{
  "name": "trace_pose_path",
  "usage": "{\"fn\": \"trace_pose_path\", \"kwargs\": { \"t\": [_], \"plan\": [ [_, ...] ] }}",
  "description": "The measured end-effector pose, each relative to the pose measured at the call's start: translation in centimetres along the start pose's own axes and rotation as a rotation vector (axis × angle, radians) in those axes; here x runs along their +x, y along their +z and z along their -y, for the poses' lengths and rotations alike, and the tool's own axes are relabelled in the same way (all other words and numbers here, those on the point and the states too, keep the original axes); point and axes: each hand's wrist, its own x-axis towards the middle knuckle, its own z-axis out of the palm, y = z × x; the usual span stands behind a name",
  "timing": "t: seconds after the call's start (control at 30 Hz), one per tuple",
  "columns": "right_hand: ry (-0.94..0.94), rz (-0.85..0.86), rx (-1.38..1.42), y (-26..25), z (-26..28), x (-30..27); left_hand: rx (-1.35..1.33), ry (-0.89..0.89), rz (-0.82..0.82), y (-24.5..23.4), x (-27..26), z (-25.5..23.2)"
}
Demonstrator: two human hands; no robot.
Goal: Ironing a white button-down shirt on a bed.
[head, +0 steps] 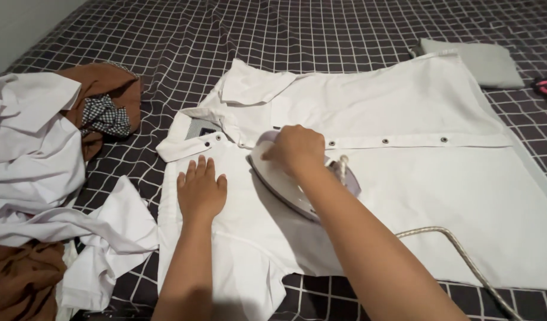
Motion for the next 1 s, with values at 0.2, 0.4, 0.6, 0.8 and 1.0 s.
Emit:
{"fn": "trace_pose_path", "kwargs": {
  "t": [0.2,0.4,0.6,0.8,1.0],
  "plan": [
    [0.077,0.196,0.014,-4.7,-1.5,-6.2,-0.033,0.018,-0.035,0.7,0.7,0.6],
    [0.116,0.170,-0.003,-6.3,-2.2,-9.9,-0.050,0.011,-0.055,0.6,0.2,0.5],
    [0.148,-0.051,-0.042,-2.7,-2.0,-7.6,-0.044,0.008,-0.041,0.3,0.1,0.4],
    [0.109,-0.164,-0.050,-0.1,-0.2,-2.3,-0.017,0.009,-0.048,0.1,-0.2,0.1],
    [0.059,-0.136,-0.083,1.8,1.2,2.4,-0.040,0.001,-0.045,-0.7,-0.3,-0.2]
  ]
}}
